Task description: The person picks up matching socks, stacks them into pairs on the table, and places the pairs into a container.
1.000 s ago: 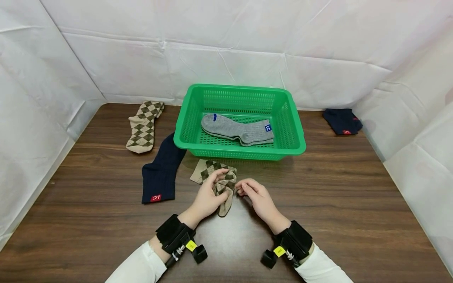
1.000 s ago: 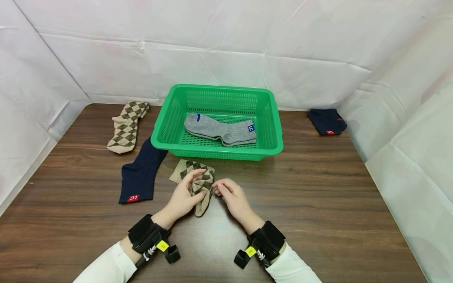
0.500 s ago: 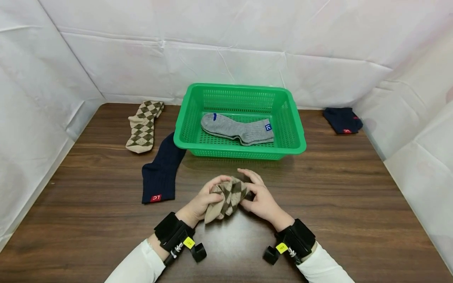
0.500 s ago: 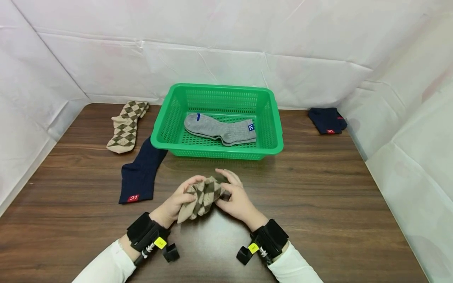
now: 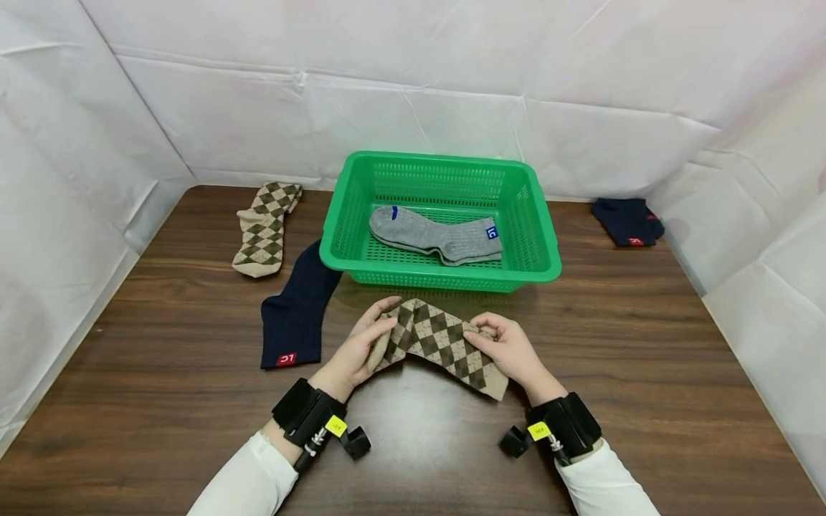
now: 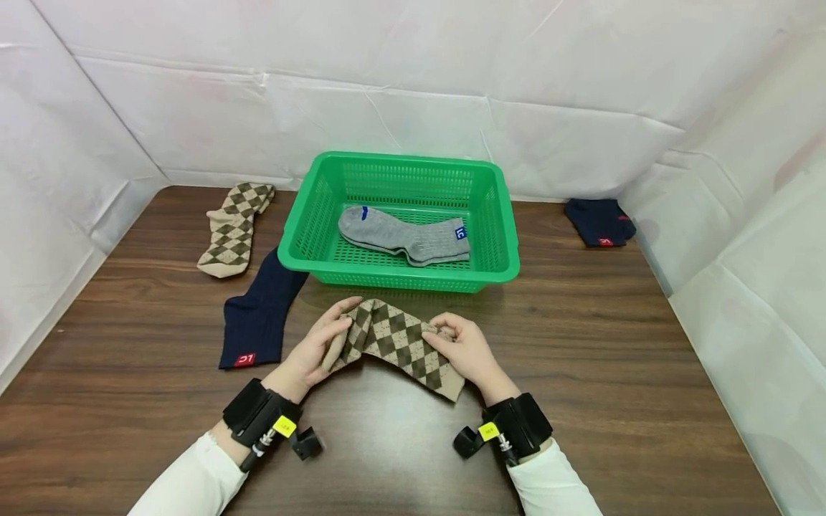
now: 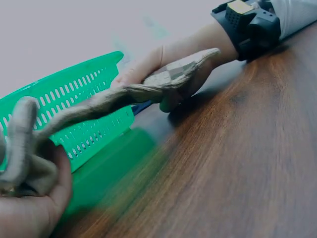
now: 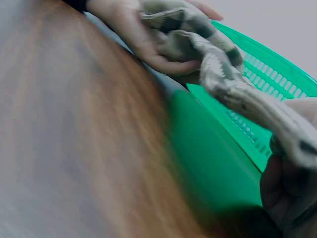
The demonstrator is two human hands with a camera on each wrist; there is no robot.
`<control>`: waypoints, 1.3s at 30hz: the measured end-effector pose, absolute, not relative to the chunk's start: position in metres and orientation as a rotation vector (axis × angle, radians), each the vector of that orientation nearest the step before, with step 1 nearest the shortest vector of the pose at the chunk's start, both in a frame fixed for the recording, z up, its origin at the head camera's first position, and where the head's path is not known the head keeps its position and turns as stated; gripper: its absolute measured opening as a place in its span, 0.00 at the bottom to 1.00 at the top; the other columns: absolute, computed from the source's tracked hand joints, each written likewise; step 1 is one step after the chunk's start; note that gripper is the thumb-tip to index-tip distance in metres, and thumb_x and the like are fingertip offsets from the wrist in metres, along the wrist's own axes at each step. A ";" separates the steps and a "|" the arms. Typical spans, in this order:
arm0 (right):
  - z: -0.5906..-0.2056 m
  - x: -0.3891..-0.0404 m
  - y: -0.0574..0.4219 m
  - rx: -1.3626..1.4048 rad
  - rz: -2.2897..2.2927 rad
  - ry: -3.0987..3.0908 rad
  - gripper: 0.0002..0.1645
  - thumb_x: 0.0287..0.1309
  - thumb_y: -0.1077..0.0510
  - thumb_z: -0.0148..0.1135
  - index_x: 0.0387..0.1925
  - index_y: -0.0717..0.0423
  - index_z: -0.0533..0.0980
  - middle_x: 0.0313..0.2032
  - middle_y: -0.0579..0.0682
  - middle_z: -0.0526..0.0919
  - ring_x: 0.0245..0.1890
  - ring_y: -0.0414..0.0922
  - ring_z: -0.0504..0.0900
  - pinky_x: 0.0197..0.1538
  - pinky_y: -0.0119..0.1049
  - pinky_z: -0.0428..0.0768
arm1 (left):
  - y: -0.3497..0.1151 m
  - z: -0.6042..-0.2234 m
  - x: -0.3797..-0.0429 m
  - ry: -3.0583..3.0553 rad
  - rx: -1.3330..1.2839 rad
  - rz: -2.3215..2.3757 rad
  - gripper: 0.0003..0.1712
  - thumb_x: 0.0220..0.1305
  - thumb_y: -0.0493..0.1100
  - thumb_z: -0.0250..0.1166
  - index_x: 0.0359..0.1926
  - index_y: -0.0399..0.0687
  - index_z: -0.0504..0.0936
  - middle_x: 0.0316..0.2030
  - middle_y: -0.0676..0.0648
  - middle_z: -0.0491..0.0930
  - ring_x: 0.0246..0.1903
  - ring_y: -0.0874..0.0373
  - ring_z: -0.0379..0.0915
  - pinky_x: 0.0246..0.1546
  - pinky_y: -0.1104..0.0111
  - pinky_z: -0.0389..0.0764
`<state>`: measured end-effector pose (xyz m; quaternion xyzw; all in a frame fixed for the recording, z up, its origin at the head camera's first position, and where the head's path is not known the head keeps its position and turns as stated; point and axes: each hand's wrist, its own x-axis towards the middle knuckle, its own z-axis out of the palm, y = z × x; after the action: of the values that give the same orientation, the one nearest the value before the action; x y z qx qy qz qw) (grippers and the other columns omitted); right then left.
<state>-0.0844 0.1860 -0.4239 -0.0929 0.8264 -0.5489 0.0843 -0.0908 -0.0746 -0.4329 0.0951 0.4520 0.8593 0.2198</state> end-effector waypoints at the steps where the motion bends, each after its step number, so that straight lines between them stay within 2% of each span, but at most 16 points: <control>1: -0.424 -0.086 0.189 -0.274 -1.638 2.462 0.12 0.62 0.59 0.60 0.43 0.64 0.75 0.13 0.41 0.61 0.13 0.36 0.59 0.23 0.30 0.63 | -0.075 -0.433 -0.091 1.281 0.272 2.368 0.33 0.65 0.31 0.47 0.69 0.38 0.48 0.15 0.60 0.71 0.08 0.70 0.63 0.18 0.80 0.67; 2: -0.424 -0.087 0.192 -0.269 -1.641 2.461 0.13 0.61 0.59 0.60 0.43 0.64 0.75 0.13 0.41 0.62 0.13 0.36 0.59 0.23 0.31 0.64 | -0.074 -0.434 -0.091 1.319 0.275 2.361 0.36 0.62 0.28 0.47 0.70 0.38 0.48 0.16 0.60 0.71 0.06 0.71 0.57 0.15 0.79 0.63; 5: -0.424 -0.090 0.202 -0.275 -1.636 2.438 0.14 0.60 0.59 0.61 0.45 0.63 0.74 0.16 0.42 0.65 0.16 0.36 0.60 0.25 0.31 0.65 | -0.073 -0.435 -0.091 1.461 0.297 2.339 0.41 0.53 0.21 0.45 0.70 0.36 0.49 0.41 0.53 0.76 0.09 0.71 0.55 0.15 0.77 0.56; 7: -0.425 -0.092 0.210 -0.303 -1.610 2.418 0.16 0.59 0.60 0.62 0.47 0.63 0.74 0.21 0.43 0.69 0.17 0.35 0.62 0.25 0.31 0.67 | -0.071 -0.435 -0.091 1.557 0.307 2.328 0.42 0.49 0.19 0.43 0.69 0.33 0.50 0.52 0.51 0.69 0.18 0.73 0.63 0.16 0.74 0.53; 10: -0.425 -0.094 0.222 -0.380 -1.568 2.397 0.20 0.56 0.64 0.63 0.51 0.62 0.73 0.34 0.48 0.74 0.26 0.35 0.69 0.29 0.31 0.71 | -0.069 -0.436 -0.091 1.648 0.311 2.330 0.41 0.48 0.17 0.42 0.67 0.31 0.52 0.53 0.47 0.71 0.39 0.70 0.74 0.17 0.72 0.51; 12: -0.426 -0.096 0.230 -0.419 -1.558 2.393 0.22 0.55 0.66 0.63 0.53 0.63 0.72 0.40 0.52 0.74 0.31 0.36 0.72 0.32 0.31 0.73 | -0.069 -0.437 -0.091 1.685 0.288 2.342 0.40 0.47 0.16 0.41 0.66 0.31 0.54 0.53 0.46 0.71 0.53 0.62 0.72 0.18 0.72 0.51; 15: -0.426 -0.098 0.241 -0.426 -1.569 2.401 0.24 0.55 0.67 0.62 0.55 0.64 0.71 0.42 0.53 0.73 0.29 0.36 0.71 0.30 0.31 0.72 | -0.067 -0.440 -0.092 1.800 0.236 2.344 0.38 0.45 0.15 0.41 0.62 0.30 0.59 0.53 0.39 0.70 0.55 0.51 0.71 0.20 0.73 0.54; 18: -0.426 -0.099 0.250 -0.362 -1.574 2.438 0.24 0.56 0.66 0.63 0.55 0.65 0.70 0.39 0.49 0.73 0.26 0.35 0.71 0.28 0.31 0.71 | -0.067 -0.442 -0.094 1.970 0.196 2.308 0.34 0.46 0.14 0.42 0.58 0.30 0.64 0.53 0.34 0.69 0.55 0.43 0.70 0.22 0.75 0.58; 20: -0.426 -0.100 0.254 -0.317 -1.580 2.479 0.24 0.56 0.65 0.63 0.55 0.66 0.71 0.37 0.46 0.75 0.28 0.34 0.72 0.29 0.31 0.72 | -0.067 -0.443 -0.094 2.093 0.183 2.277 0.32 0.47 0.15 0.43 0.56 0.30 0.66 0.52 0.33 0.69 0.56 0.40 0.69 0.22 0.75 0.59; 27: -0.425 -0.101 0.260 -0.209 -1.546 2.624 0.23 0.57 0.60 0.64 0.53 0.65 0.72 0.36 0.45 0.78 0.32 0.32 0.75 0.31 0.31 0.73 | -0.073 -0.445 -0.099 2.288 0.080 2.221 0.23 0.55 0.18 0.45 0.52 0.31 0.69 0.51 0.35 0.72 0.55 0.44 0.70 0.21 0.74 0.58; 29: -0.425 -0.101 0.261 -0.190 -1.541 2.655 0.23 0.58 0.59 0.64 0.54 0.63 0.72 0.38 0.47 0.78 0.36 0.31 0.74 0.37 0.32 0.73 | -0.075 -0.445 -0.100 2.295 0.047 2.219 0.22 0.56 0.19 0.45 0.52 0.31 0.69 0.50 0.35 0.72 0.55 0.44 0.70 0.21 0.74 0.58; 32: -0.426 -0.100 0.262 -0.169 -1.598 2.654 0.23 0.59 0.61 0.62 0.55 0.64 0.71 0.45 0.53 0.76 0.48 0.31 0.70 0.51 0.34 0.69 | -0.077 -0.443 -0.102 2.299 0.024 2.221 0.21 0.56 0.20 0.45 0.51 0.30 0.70 0.50 0.34 0.73 0.56 0.44 0.70 0.22 0.74 0.58; 35: -0.425 -0.100 0.263 -0.144 -1.677 2.623 0.23 0.61 0.65 0.59 0.57 0.66 0.68 0.55 0.59 0.71 0.55 0.31 0.64 0.58 0.33 0.63 | -0.078 -0.443 -0.102 2.306 0.010 2.228 0.21 0.57 0.20 0.45 0.51 0.30 0.70 0.50 0.33 0.73 0.57 0.44 0.70 0.24 0.75 0.59; 39: -0.424 -0.100 0.262 -0.017 -1.669 2.674 0.23 0.62 0.64 0.57 0.58 0.65 0.68 0.58 0.60 0.69 0.49 0.31 0.67 0.48 0.28 0.67 | -0.079 -0.442 -0.102 2.319 -0.026 2.212 0.18 0.60 0.22 0.47 0.51 0.30 0.69 0.51 0.32 0.73 0.55 0.44 0.71 0.27 0.75 0.63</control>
<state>-0.0997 0.2623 -0.4244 -0.0053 0.8483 -0.5294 -0.0052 -0.1024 -0.0791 -0.4420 -0.0081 0.7233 0.6898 -0.0315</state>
